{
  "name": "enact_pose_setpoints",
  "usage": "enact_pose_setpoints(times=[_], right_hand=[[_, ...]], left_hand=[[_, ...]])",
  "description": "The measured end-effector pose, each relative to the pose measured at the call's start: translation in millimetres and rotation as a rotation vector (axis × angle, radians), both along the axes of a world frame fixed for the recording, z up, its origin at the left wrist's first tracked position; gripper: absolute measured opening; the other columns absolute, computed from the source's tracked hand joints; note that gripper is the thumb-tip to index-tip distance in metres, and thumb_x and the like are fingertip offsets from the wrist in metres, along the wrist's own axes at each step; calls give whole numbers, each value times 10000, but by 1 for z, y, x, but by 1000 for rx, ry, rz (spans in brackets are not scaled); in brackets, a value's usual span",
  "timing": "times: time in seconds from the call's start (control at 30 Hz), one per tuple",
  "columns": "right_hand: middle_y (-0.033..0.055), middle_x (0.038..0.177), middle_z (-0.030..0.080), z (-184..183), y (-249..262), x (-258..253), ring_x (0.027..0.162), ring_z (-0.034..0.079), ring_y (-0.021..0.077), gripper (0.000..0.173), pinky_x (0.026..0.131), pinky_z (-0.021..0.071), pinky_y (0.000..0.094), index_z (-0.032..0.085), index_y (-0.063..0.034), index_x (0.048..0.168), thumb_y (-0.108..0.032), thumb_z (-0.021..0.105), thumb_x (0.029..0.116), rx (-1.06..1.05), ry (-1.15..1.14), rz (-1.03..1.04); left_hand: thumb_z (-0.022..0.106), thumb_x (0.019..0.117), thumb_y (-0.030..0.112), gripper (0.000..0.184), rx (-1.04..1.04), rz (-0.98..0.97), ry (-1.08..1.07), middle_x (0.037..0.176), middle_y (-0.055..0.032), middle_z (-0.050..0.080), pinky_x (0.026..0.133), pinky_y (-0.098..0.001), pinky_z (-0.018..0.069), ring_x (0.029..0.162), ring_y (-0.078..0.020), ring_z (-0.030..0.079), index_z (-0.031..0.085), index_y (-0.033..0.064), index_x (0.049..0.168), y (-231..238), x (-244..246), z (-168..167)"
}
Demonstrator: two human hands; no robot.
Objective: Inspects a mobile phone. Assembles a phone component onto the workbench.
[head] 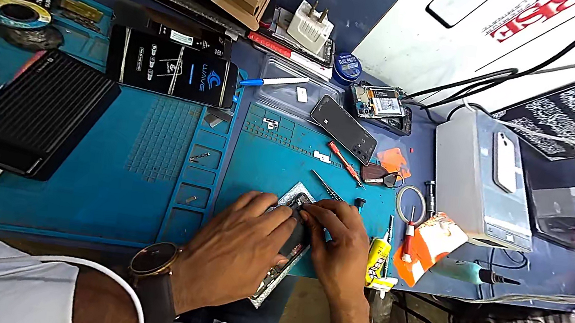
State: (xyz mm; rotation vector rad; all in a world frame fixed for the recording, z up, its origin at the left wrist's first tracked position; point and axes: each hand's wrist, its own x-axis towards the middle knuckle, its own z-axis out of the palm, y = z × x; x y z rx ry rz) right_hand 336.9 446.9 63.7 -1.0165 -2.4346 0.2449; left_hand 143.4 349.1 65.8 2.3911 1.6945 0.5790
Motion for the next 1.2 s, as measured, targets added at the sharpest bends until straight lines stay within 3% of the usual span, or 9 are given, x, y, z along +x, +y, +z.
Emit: enact_pose_setpoints(times=[0.17, 0.27, 0.37, 0.47, 0.57, 0.63, 0.73, 0.83, 1.2], right_hand=[[12, 1032, 686, -4, -1, -3, 1017, 637, 184, 153, 894, 524, 388, 735, -120, 992, -217, 618, 1004, -34, 28, -76], [-28, 959, 647, 4, 1, 0, 885, 624, 109, 115, 756, 530, 314, 704, -146, 988, -211, 614, 1016, -248, 176, -162], [-8, 871, 667, 24, -3, 2, 747, 622, 105, 122, 645, 518, 264, 709, -114, 976, -165, 608, 1020, -540, 415, -213], [50, 815, 654, 45, -14, 1, 713, 602, 131, 141, 643, 509, 255, 717, -72, 954, -138, 606, 1010, -792, 616, -180], [65, 797, 649, 53, -28, -2, 700, 601, 116, 138, 643, 513, 237, 724, -68, 942, -139, 617, 992, -896, 689, -141], [58, 802, 664, 56, -38, -4, 704, 624, 120, 106, 655, 537, 248, 725, -74, 975, -126, 633, 983, -806, 684, -122], [3, 854, 681, 58, -53, -7, 718, 648, 107, 97, 644, 572, 246, 702, -95, 1049, -98, 665, 959, -435, 617, -85], [-16, 905, 700, 61, -63, -8, 768, 672, 104, 68, 669, 599, 270, 735, -102, 974, -91, 688, 927, -224, 569, -89], [12, 786, 739, 79, -71, -1, 680, 696, 109, 95, 621, 601, 244, 804, -95, 941, -128, 731, 890, -479, 582, -131]], left_hand=[[531, 1008, 368, 347, 23, 44, -128, 1185, 18, 686, 1083, -423, 453, 1204, -218, 596, 705, 162, 1226, 8, -1, -1], [581, 998, 307, 307, 9, 126, -277, 1155, 21, 700, 984, -400, 507, 1129, -191, 630, 707, 173, 1244, 14, -2, 1], [637, 996, 280, 350, -93, 219, -554, 1214, 4, 688, 959, -390, 546, 1112, -165, 649, 663, 167, 1327, 21, -2, 11], [700, 960, 216, 401, -228, 186, -967, 1208, 26, 696, 832, -288, 594, 1007, -99, 684, 630, 144, 1348, 25, -1, 18], [724, 929, 55, 228, -409, 121, -1386, 1003, -70, 744, 762, -289, 622, 857, -163, 722, 708, 43, 1156, 23, 5, 26], [698, 935, 18, 113, -473, 127, -1504, 907, -119, 730, 749, -297, 613, 800, -189, 709, 713, -4, 1045, 18, 7, 30], [709, 923, 8, 59, -423, 165, -1509, 864, -124, 729, 725, -294, 618, 765, -190, 712, 717, -4, 980, 12, 7, 31], [731, 905, 9, 57, -295, 168, -1422, 843, -89, 731, 677, -260, 608, 727, -157, 703, 725, 18, 961, 6, 9, 33], [715, 895, 70, 79, -33, 30, -1157, 915, 13, 719, 715, -239, 617, 833, -102, 700, 769, 93, 949, -6, 12, 34]])
